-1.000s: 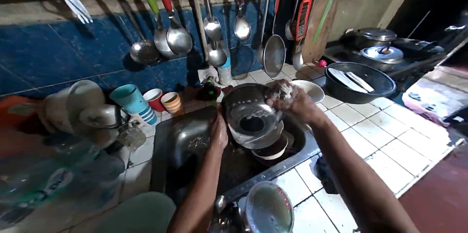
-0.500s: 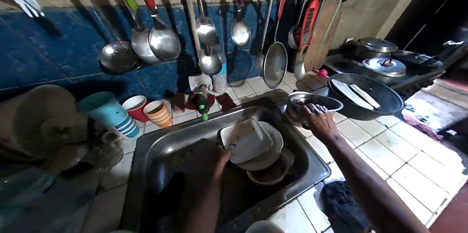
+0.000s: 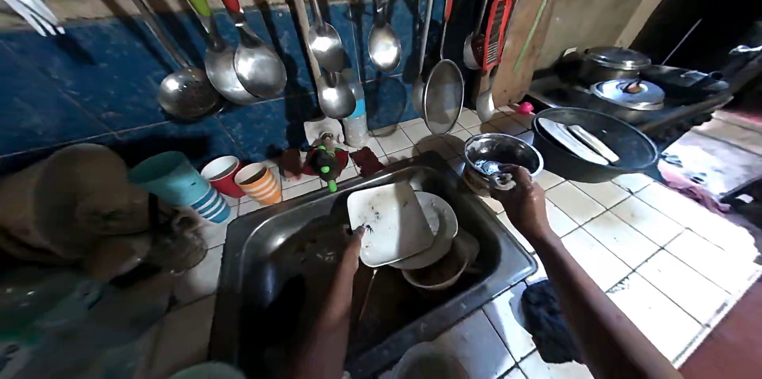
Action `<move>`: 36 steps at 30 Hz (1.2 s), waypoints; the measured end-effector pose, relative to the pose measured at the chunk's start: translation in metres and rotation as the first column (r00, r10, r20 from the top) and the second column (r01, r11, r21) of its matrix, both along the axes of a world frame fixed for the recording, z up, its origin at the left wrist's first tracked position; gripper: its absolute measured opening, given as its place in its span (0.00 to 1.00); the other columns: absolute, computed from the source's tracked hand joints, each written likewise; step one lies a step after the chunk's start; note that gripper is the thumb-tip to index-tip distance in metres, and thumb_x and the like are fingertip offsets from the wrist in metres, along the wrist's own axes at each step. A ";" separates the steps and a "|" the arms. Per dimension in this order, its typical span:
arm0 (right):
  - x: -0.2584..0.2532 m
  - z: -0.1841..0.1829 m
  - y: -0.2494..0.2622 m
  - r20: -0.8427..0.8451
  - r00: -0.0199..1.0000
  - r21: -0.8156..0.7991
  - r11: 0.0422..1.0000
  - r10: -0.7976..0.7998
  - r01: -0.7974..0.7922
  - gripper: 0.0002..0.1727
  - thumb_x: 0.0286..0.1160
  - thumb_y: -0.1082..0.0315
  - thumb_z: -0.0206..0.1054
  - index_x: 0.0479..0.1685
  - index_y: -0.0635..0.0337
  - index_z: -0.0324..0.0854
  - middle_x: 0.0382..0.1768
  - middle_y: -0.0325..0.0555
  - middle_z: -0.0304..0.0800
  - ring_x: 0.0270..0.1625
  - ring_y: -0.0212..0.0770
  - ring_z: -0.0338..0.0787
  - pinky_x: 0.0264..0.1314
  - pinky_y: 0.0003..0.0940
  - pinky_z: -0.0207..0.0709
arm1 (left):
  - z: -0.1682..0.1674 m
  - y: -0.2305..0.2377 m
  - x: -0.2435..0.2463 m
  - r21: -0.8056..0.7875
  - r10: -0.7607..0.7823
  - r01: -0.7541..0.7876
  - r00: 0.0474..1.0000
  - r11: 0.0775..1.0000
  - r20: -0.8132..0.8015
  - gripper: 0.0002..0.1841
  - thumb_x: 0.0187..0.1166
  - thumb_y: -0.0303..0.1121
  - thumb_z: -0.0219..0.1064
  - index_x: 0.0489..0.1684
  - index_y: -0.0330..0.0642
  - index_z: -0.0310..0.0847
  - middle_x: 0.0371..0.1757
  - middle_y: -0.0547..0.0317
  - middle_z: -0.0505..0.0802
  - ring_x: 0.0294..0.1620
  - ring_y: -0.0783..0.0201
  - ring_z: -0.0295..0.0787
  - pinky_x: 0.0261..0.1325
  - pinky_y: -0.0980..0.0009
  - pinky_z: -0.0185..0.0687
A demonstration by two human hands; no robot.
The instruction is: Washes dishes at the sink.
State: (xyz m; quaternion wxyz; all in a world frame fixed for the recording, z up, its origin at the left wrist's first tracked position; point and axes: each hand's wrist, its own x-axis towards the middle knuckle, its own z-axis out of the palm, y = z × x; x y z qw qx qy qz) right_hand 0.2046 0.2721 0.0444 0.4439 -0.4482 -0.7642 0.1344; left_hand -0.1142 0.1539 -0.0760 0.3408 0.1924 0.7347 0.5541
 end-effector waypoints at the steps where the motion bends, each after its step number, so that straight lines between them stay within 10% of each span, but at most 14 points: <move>1: -0.002 0.000 -0.007 -0.092 0.995 -0.059 0.998 -0.027 0.022 0.23 0.68 0.75 0.75 0.62 0.75 0.78 0.50 0.68 0.90 0.50 0.60 0.92 0.57 0.60 0.83 | 0.008 -0.003 0.001 0.036 -0.001 0.000 1.000 0.999 0.020 0.25 0.86 0.30 0.63 0.79 0.29 0.65 0.72 0.29 0.79 0.71 0.41 0.78 0.72 0.45 0.75; 8: -0.049 -0.011 -0.060 -0.541 0.838 -0.431 0.830 0.076 -0.353 0.23 0.79 0.65 0.70 0.66 0.72 0.77 0.48 0.51 0.90 0.43 0.37 0.91 0.49 0.36 0.88 | 0.082 -0.027 0.033 0.110 -0.064 0.103 0.948 0.989 -0.313 0.28 0.93 0.35 0.52 0.86 0.26 0.58 0.82 0.29 0.72 0.84 0.41 0.68 0.86 0.49 0.61; 11: -0.088 -0.016 -0.082 -0.574 0.813 -0.490 0.754 0.098 -0.437 0.22 0.80 0.61 0.68 0.63 0.71 0.77 0.40 0.48 0.88 0.34 0.36 0.87 0.38 0.34 0.84 | 0.091 -0.054 0.054 0.231 -0.019 0.067 0.979 0.971 -0.202 0.27 0.95 0.38 0.49 0.87 0.29 0.60 0.83 0.32 0.73 0.84 0.46 0.68 0.86 0.52 0.61; 13: -0.111 -0.024 -0.077 -0.505 0.862 -0.454 0.838 0.038 -0.303 0.26 0.77 0.59 0.72 0.64 0.70 0.77 0.45 0.53 0.88 0.42 0.40 0.88 0.46 0.36 0.84 | 0.091 -0.074 0.068 0.290 -0.004 0.017 0.999 0.957 -0.047 0.27 0.95 0.39 0.48 0.87 0.32 0.60 0.84 0.36 0.72 0.83 0.50 0.69 0.85 0.54 0.64; 15: -0.128 -0.027 -0.074 -0.304 0.952 -0.360 0.920 0.040 -0.153 0.36 0.74 0.56 0.75 0.73 0.75 0.73 0.67 0.69 0.81 0.70 0.58 0.83 0.76 0.50 0.74 | 0.097 -0.093 0.085 0.317 -0.011 -0.013 0.997 0.948 0.076 0.26 0.95 0.39 0.47 0.87 0.33 0.60 0.81 0.37 0.74 0.79 0.53 0.73 0.81 0.56 0.69; 18: -0.165 -0.043 -0.107 -0.028 0.970 -0.216 0.946 0.240 -0.240 0.32 0.82 0.52 0.63 0.76 0.69 0.76 0.80 0.68 0.73 0.85 0.64 0.69 0.88 0.58 0.61 | 0.099 -0.103 0.094 0.352 0.038 -0.070 0.995 0.933 0.097 0.25 0.95 0.38 0.48 0.83 0.31 0.64 0.76 0.36 0.79 0.73 0.54 0.79 0.77 0.58 0.74; 21: -0.169 -0.053 -0.170 0.008 0.816 -0.168 0.806 0.577 -0.568 0.22 0.84 0.68 0.60 0.72 0.71 0.80 0.79 0.64 0.76 0.84 0.58 0.74 0.88 0.51 0.65 | 0.089 -0.106 0.069 0.370 0.166 -0.192 0.981 0.909 0.100 0.24 0.95 0.42 0.46 0.77 0.31 0.69 0.61 0.43 0.85 0.56 0.62 0.84 0.60 0.65 0.83; 23: -0.153 -0.066 -0.184 -0.022 0.692 -0.136 0.684 0.721 -0.717 0.16 0.81 0.75 0.61 0.63 0.71 0.84 0.73 0.63 0.82 0.81 0.57 0.78 0.86 0.50 0.69 | 0.078 -0.121 0.043 0.360 0.195 -0.221 0.975 0.907 0.107 0.26 0.94 0.41 0.50 0.85 0.35 0.63 0.74 0.41 0.81 0.69 0.57 0.82 0.71 0.59 0.78; 29: -0.158 -0.045 -0.118 0.105 0.918 -0.060 0.924 0.383 -0.378 0.17 0.82 0.68 0.61 0.58 0.73 0.86 0.66 0.72 0.83 0.74 0.70 0.80 0.80 0.59 0.70 | 0.086 -0.151 0.061 0.332 0.114 -0.152 0.985 0.931 0.130 0.21 0.88 0.29 0.59 0.78 0.32 0.71 0.65 0.42 0.87 0.59 0.63 0.87 0.64 0.66 0.83; 33: -0.192 -0.025 -0.158 0.027 0.840 -0.017 0.840 0.542 -0.542 0.16 0.74 0.72 0.66 0.56 0.73 0.87 0.62 0.71 0.86 0.68 0.68 0.83 0.74 0.58 0.75 | 0.097 -0.145 0.071 0.340 0.017 -0.063 0.991 0.938 0.134 0.27 0.89 0.24 0.56 0.87 0.32 0.59 0.76 0.39 0.80 0.71 0.60 0.81 0.74 0.66 0.76; 36: -0.196 -0.025 -0.146 0.029 0.862 -0.046 0.862 0.506 -0.505 0.16 0.76 0.68 0.65 0.54 0.71 0.89 0.58 0.69 0.87 0.66 0.65 0.85 0.74 0.54 0.76 | 0.091 -0.150 0.071 0.345 0.053 -0.106 0.986 0.933 0.160 0.25 0.88 0.24 0.57 0.83 0.31 0.64 0.68 0.41 0.85 0.62 0.63 0.86 0.66 0.69 0.82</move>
